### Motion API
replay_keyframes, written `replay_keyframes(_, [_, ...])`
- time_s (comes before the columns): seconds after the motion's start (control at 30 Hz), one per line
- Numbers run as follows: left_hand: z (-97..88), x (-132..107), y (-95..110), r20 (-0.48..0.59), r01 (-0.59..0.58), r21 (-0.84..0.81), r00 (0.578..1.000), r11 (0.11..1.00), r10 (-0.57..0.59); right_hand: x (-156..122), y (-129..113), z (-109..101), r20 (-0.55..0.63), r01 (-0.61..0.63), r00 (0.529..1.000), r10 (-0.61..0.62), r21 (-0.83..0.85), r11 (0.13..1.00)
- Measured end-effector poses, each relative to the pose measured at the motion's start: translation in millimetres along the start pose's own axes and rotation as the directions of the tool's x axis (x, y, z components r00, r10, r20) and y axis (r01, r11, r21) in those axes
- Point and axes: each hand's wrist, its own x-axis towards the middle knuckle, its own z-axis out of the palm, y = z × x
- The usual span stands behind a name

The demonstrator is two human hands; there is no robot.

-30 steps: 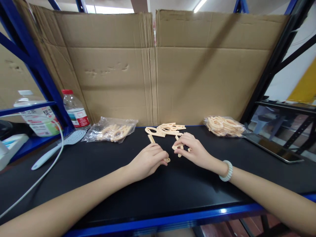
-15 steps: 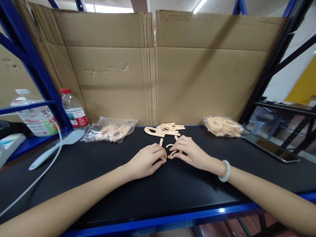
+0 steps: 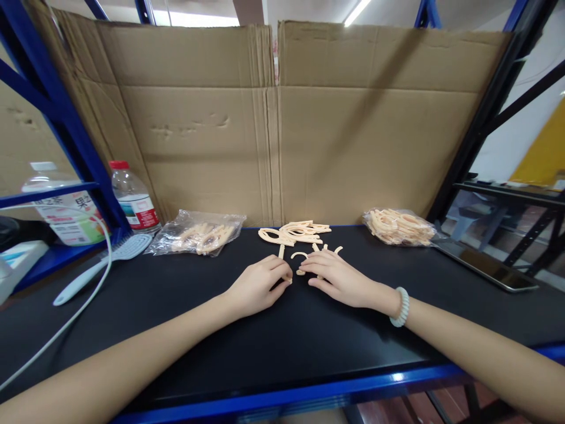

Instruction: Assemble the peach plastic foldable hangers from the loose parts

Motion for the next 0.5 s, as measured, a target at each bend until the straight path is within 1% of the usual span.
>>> replay_keyframes(0.1, [0.5,-1,0,-0.008,-0.009,0.011,1.000,1.000,0.009,0,5,-2,-0.035,-0.011,0.999,0.011,-0.016,1.000])
replay_keyframes(0.2, [0.3,-1,1,-0.011,-0.021,0.021,1.000,1.000,0.021,-1,19,-9,-0.091,-0.073,0.993,0.071,-0.028,0.997])
replay_keyframes(0.27, [0.1,-1,2,-0.008,-0.026,0.026,1.000,0.999,0.026,-3,30,-15,-0.101,-0.102,0.990,0.099,-0.028,0.994])
replay_keyframes(0.37, [0.0,-1,3,0.003,-0.029,0.032,1.000,0.999,0.029,-5,36,-21,-0.064,-0.106,0.993,0.104,-0.020,0.994])
replay_keyframes(0.5, [0.0,-1,4,0.013,-0.019,0.038,1.000,0.999,0.018,-4,28,-18,0.016,-0.119,0.993,0.120,-0.029,0.992])
